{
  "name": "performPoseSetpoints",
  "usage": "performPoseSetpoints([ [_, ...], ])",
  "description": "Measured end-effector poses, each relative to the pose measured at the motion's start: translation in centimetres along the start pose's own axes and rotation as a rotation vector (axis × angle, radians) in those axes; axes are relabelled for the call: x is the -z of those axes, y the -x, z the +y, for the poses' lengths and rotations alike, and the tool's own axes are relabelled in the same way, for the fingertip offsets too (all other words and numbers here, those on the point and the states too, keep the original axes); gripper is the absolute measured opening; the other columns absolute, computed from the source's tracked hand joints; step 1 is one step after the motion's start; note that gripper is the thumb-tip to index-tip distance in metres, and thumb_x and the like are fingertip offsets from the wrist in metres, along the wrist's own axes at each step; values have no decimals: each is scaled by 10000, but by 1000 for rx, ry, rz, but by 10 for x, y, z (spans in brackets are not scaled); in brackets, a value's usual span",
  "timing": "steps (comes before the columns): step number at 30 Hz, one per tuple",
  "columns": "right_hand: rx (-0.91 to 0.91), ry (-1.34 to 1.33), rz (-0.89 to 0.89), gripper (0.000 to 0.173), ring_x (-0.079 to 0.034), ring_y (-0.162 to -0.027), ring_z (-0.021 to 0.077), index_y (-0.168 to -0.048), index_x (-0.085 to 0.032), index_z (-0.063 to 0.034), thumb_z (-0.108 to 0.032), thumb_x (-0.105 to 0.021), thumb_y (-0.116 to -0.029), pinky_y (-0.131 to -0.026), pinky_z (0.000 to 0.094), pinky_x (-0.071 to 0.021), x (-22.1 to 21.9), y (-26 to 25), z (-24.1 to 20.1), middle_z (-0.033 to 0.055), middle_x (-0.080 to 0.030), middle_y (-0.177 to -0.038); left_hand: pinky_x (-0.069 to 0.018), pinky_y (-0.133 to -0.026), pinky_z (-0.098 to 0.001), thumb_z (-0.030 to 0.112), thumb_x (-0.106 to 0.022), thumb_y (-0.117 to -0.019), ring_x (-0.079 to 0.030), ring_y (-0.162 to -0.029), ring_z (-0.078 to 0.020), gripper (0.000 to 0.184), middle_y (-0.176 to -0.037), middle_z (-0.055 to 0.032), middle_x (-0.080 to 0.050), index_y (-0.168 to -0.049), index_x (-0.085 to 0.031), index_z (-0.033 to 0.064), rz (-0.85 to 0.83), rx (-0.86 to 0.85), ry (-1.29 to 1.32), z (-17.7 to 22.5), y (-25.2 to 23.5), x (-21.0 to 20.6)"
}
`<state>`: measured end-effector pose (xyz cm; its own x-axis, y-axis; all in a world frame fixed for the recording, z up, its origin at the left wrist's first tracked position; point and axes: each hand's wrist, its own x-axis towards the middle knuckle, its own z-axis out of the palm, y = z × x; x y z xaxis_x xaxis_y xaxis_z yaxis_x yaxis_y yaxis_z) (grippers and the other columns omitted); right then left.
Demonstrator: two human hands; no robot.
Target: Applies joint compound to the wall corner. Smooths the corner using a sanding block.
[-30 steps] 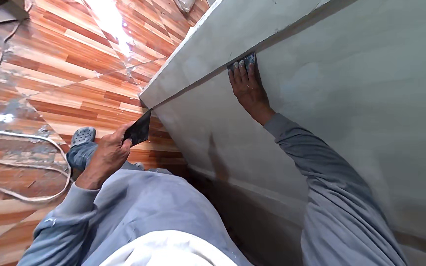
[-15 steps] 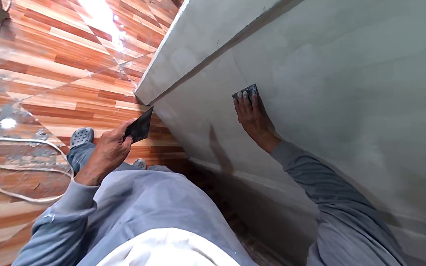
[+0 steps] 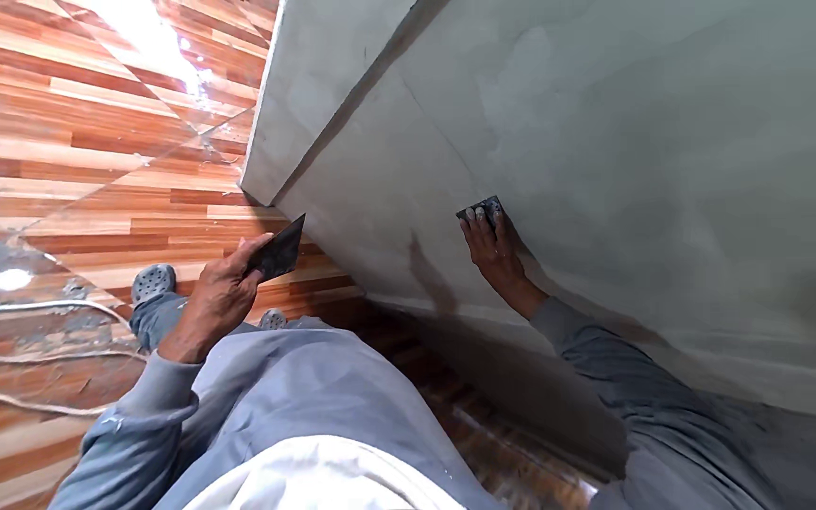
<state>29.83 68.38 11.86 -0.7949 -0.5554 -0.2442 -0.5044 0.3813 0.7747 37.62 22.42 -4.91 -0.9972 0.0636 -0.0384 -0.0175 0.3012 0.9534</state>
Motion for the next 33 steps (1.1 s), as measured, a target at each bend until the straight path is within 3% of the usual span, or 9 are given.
performPoseSetpoints([
  [2, -46, -115, -205, 503, -280, -1518, 441, -1512, -397, 97, 72, -410, -1010, -1219, 646, -165, 19, 19, -10, 290, -372, -1586, -551, -938, -436, 138, -507, -1001, -700, -1040, -164, 359, -1145, -104, -728, -1323, -665, 131, -8, 4, 101, 4, -2, -3],
  [4, -78, -295, -343, 513, -336, -1476, 490, -1499, -432, 75, 72, -464, -986, -1196, 684, -189, 56, 31, -13, 328, -418, -1536, -562, -918, -372, 162, -533, -1007, -689, -1006, -126, 311, -1124, -101, -715, -1260, -666, 39, -16, 86, 316, 5, -8, -14],
  [8, -16, -603, 119, 450, -552, -1358, 358, -1379, -629, -162, 19, -553, -974, -1134, 625, -392, 111, 54, 0, 145, -616, -1420, -626, -761, -421, 33, -558, -995, -718, -876, -211, 303, -1039, -116, -717, -1293, -567, -18, -147, 393, 930, 38, -29, -50],
  [13, 17, -1131, 490, 407, -459, -1442, 332, -1456, -559, -142, -85, -487, -1059, -1229, 474, -358, 161, 66, -1, 177, -536, -1501, -617, -722, -362, -8, -528, -989, -714, -816, -181, 302, -981, -101, -726, -1288, -565, -1, -538, 384, 1171, 119, -34, -89],
  [19, 5, -1079, 532, 410, -407, -1474, 354, -1455, -571, -226, -103, -475, -1076, -1242, 515, -313, 136, 100, -34, 148, -511, -1534, -612, -806, -427, 3, -525, -998, -713, -887, -227, 310, -1042, -136, -711, -1304, -570, 6, -833, 396, 1187, 178, -23, -116],
  [24, -216, -1051, 589, 414, -404, -1475, 360, -1469, -550, -224, -118, -488, -1073, -1238, 490, -327, 112, 118, -70, 164, -491, -1545, -612, -762, -396, -20, -538, -980, -710, -851, -210, 261, -1013, -124, -715, -1238, -580, -5, -758, 318, 1157, 188, -7, -135],
  [28, -410, -1121, 635, 426, -426, -1460, 366, -1452, -565, -140, -70, -535, -1033, -1221, 460, -377, 117, 114, -93, 204, -501, -1526, -613, -773, -393, -32, -535, -973, -713, -837, -199, 264, -990, -118, -721, -1232, -584, -17, -652, 291, 1125, 183, 1, -137],
  [31, -547, -1182, 640, 494, -456, -1442, 358, -1439, -558, -20, 3, -576, -945, -1194, 413, -420, 116, 106, -110, 240, -509, -1506, -612, -808, -394, -37, -546, -962, -716, -868, -194, 253, -1002, -113, -724, -1209, -602, -25, -592, 193, 1102, 180, -2, -124],
  [33, -630, -1177, 518, 587, -502, -1407, 345, -1442, -554, 5, 84, -571, -861, -1159, 395, -447, 112, 101, -124, 214, -529, -1497, -615, -803, -389, -26, -559, -963, -718, -878, -188, 249, -1012, -102, -726, -1206, -607, -10, -556, 88, 1094, 184, -9, -111],
])
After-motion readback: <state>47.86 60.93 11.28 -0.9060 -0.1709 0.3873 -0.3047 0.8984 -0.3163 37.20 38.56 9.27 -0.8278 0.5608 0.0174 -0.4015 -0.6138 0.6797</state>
